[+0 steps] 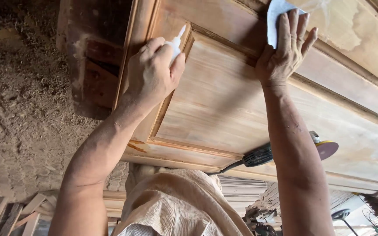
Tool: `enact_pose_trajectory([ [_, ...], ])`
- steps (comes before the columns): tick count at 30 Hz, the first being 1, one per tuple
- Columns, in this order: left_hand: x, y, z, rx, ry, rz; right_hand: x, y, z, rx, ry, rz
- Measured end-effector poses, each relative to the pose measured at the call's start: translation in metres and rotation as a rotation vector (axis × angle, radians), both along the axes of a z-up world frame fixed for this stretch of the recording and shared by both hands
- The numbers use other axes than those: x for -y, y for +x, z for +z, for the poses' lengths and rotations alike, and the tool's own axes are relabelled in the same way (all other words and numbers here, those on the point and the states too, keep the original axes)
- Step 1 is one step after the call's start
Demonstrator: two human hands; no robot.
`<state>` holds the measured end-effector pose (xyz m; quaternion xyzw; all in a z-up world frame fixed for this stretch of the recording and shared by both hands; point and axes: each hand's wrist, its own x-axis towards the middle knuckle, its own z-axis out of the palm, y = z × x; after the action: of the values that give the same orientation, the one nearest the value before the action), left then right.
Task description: Sanding a wooden door panel using a power sander and applying wood glue to joints.
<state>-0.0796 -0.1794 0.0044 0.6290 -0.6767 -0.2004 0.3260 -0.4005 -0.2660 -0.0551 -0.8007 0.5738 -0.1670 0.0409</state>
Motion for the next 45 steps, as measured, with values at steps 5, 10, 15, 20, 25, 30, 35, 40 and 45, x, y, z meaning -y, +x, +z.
enact_pose_trajectory([
  [5, 0.011, -0.001, 0.002, -0.011, 0.067, 0.0, -0.002, 0.002, 0.001, 0.006, 0.019, 0.011],
  [10, 0.008, 0.004, -0.009, -0.029, 0.075, -0.014, -0.001, -0.002, -0.004, 0.014, -0.003, 0.006],
  [15, 0.009, -0.001, -0.008, -0.113, 0.069, -0.016, -0.001, -0.003, -0.004, 0.019, 0.004, 0.003],
  [20, 0.012, -0.001, 0.002, -0.079, 0.109, -0.003, -0.001, 0.0, -0.001, 0.027, -0.005, 0.006],
  [25, 0.012, 0.013, 0.012, -0.026, 0.125, 0.02, -0.001, 0.001, 0.001, 0.023, 0.003, -0.001],
  [30, 0.013, 0.013, 0.012, 0.031, 0.14, 0.052, -0.001, -0.002, -0.002, 0.031, 0.025, 0.003],
  [35, 0.015, 0.014, 0.015, 0.086, 0.171, 0.052, -0.002, -0.003, -0.003, 0.032, 0.044, -0.007],
  [40, 0.013, 0.011, 0.02, 0.075, 0.186, 0.086, -0.001, -0.001, -0.002, 0.052, 0.034, -0.004],
  [45, 0.007, 0.012, 0.026, 0.044, 0.187, 0.061, -0.002, -0.005, -0.007, 0.025, 0.046, -0.009],
])
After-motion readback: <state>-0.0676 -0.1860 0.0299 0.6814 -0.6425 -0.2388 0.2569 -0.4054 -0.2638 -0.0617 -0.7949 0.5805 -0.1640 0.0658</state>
